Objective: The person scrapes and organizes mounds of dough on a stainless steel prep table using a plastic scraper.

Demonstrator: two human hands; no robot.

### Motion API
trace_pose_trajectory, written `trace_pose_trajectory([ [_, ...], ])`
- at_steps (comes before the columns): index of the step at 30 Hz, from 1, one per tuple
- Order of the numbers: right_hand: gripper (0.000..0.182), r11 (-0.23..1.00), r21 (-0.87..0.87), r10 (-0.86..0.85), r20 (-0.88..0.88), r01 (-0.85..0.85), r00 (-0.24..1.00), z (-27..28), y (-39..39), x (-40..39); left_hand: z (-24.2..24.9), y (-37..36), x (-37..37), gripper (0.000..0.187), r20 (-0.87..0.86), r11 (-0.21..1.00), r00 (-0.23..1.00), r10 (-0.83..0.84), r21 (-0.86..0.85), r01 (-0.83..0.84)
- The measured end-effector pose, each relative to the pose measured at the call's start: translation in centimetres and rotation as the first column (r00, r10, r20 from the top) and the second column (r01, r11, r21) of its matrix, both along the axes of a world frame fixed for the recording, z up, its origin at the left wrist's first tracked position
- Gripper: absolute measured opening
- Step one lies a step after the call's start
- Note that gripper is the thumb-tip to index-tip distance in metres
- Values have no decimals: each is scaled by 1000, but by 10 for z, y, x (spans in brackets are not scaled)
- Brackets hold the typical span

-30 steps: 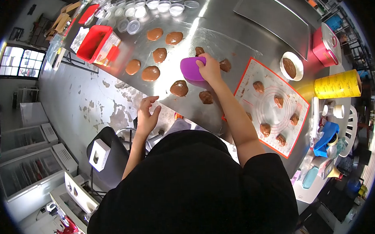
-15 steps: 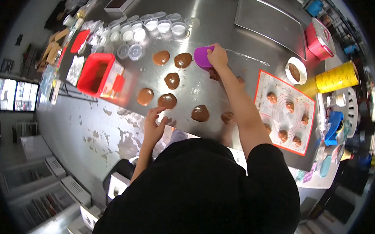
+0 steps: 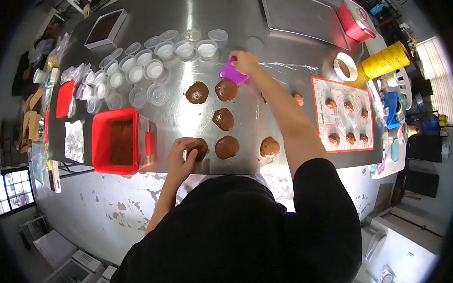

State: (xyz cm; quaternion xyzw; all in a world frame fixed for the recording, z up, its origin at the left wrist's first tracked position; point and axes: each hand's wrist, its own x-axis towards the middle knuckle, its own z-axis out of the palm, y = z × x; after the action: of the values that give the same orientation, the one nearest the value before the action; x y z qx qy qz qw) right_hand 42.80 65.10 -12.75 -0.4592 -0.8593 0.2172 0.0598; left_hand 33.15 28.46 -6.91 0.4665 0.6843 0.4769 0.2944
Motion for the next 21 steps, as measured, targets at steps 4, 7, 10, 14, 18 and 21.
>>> trace_pose_trajectory([
  [4, 21, 953, 36, 303, -62, -301, 951, 6, 1, -21, 1, 16, -1, 25, 17, 995, 996, -90, 32, 90],
  [7, 19, 854, 17, 518, -113, -520, 848, 21, -5, -32, -2, 22, -3, 25, 49, 990, 990, -134, 37, 133],
  [10, 18, 719, -30, 689, -100, -694, 718, 52, -24, -30, -6, 23, -8, 26, -8, 987, 987, -160, 33, 160],
  [14, 16, 701, 44, 713, -70, -712, 698, 69, -46, 7, -5, 27, -8, 26, -45, 994, 994, -98, 39, 100],
  [18, 16, 792, 201, 610, -218, -576, 762, 54, -56, 40, 2, 30, 9, 25, 88, 1000, 996, 0, -22, 2],
  [21, 17, 816, 217, 578, -292, -536, 762, 45, -53, 46, 0, 32, 21, 28, -6, 999, 999, -36, 20, 36],
])
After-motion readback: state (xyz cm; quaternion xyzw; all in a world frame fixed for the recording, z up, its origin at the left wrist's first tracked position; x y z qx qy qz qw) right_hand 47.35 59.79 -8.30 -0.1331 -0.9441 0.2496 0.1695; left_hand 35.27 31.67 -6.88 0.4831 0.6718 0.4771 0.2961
